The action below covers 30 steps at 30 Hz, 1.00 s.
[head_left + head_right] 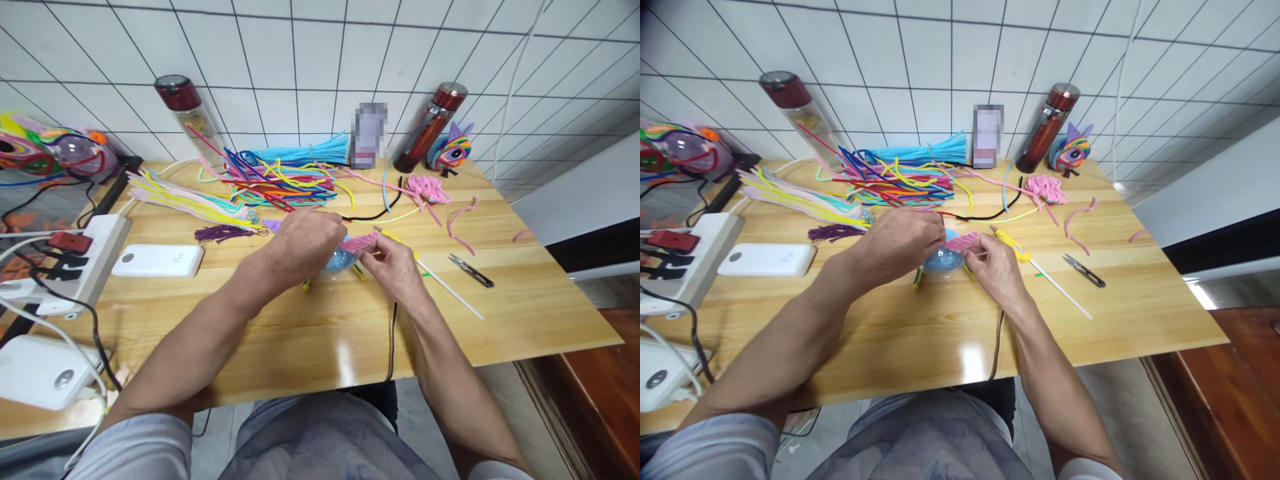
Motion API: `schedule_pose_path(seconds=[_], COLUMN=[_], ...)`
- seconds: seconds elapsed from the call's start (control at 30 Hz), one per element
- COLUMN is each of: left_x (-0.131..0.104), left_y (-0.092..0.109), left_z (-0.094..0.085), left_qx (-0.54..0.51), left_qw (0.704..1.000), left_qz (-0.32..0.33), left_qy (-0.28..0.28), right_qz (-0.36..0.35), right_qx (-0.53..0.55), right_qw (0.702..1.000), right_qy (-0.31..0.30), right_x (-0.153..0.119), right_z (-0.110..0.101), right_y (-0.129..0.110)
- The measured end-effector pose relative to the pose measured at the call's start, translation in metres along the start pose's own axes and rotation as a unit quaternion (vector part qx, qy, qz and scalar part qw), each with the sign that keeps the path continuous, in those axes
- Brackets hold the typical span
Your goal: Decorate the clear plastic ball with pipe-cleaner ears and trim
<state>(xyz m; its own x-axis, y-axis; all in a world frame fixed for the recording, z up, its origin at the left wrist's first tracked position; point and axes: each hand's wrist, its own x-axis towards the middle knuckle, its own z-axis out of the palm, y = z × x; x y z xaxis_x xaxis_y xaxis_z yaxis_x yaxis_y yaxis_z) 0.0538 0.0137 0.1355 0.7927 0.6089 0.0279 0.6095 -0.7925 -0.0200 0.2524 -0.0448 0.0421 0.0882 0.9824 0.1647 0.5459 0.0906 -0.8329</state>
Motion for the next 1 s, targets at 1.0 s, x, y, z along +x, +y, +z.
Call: schedule_pose_path(seconds=[1.0], left_x=[-0.007], left_y=[-0.010], left_z=[0.008], left_qx=[-0.148], left_qw=[0.987], left_qz=[0.042], left_qy=[0.046], right_qz=[-0.071], right_qx=[-0.070], right_qw=[0.995], right_qy=[-0.018], right_x=[-0.011], right_z=[-0.012], right_y=[-0.020])
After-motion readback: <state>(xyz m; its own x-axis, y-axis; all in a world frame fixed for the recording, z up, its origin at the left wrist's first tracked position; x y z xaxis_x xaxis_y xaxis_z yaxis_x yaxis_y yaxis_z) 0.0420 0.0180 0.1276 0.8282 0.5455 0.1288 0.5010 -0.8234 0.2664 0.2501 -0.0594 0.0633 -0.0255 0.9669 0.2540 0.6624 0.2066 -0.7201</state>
